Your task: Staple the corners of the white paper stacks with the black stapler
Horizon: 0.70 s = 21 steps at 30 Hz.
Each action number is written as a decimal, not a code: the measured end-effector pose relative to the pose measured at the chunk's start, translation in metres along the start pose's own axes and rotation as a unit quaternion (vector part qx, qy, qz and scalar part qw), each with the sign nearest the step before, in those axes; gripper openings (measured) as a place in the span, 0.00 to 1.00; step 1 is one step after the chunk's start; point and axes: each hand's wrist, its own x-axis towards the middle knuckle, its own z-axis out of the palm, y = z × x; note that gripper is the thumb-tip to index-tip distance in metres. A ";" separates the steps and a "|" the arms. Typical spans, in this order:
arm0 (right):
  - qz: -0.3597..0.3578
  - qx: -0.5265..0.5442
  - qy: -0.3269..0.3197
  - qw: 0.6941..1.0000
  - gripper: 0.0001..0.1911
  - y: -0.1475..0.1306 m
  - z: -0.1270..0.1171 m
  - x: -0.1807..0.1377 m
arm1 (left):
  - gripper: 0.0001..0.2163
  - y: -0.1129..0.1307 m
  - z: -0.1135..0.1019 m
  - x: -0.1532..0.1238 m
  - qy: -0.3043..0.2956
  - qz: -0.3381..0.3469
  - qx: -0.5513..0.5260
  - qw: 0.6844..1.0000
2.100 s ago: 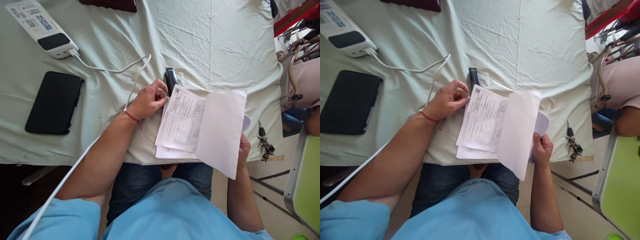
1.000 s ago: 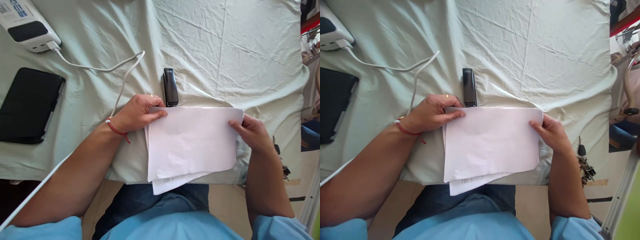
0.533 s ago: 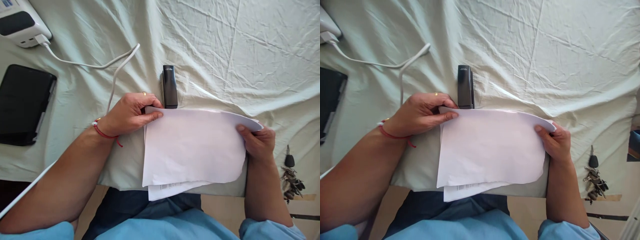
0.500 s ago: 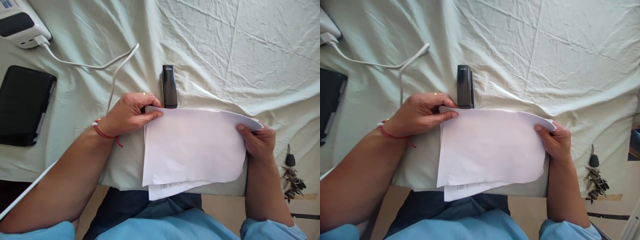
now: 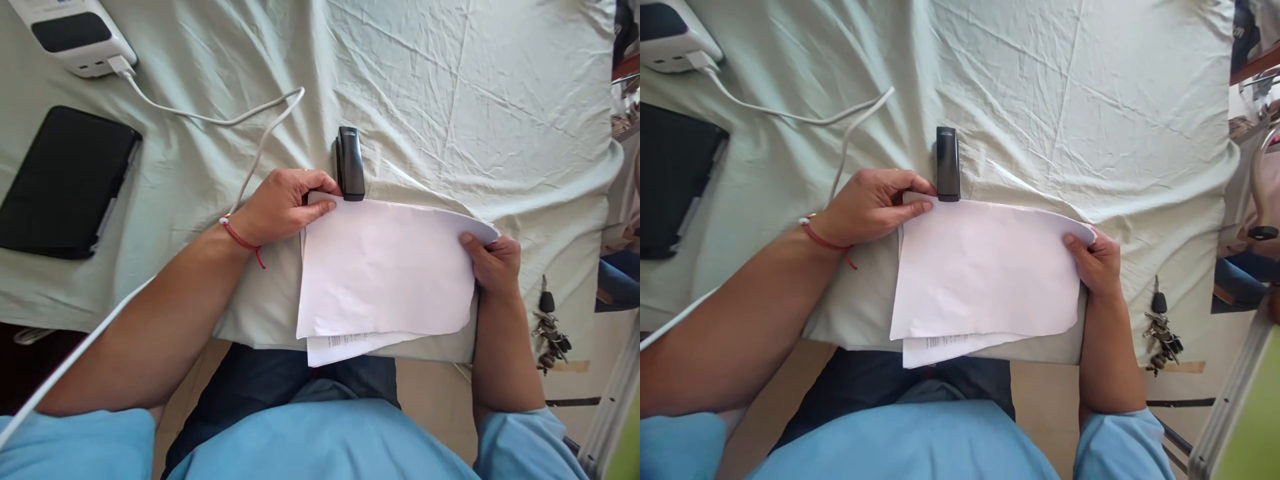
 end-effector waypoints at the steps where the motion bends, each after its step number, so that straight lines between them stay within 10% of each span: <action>1: 0.005 0.007 0.000 1.000 0.37 0.001 0.000 0.001 | 0.13 0.000 0.000 0.001 0.002 -0.004 -0.021 1.000; 11: 0.036 0.057 0.018 0.998 0.40 0.005 -0.003 0.006 | 0.13 -0.001 -0.001 0.003 0.003 -0.008 -0.046 0.999; 21: 0.054 0.125 0.085 0.987 0.36 0.009 -0.011 0.010 | 0.11 0.003 -0.019 0.003 -0.121 0.062 -0.044 0.990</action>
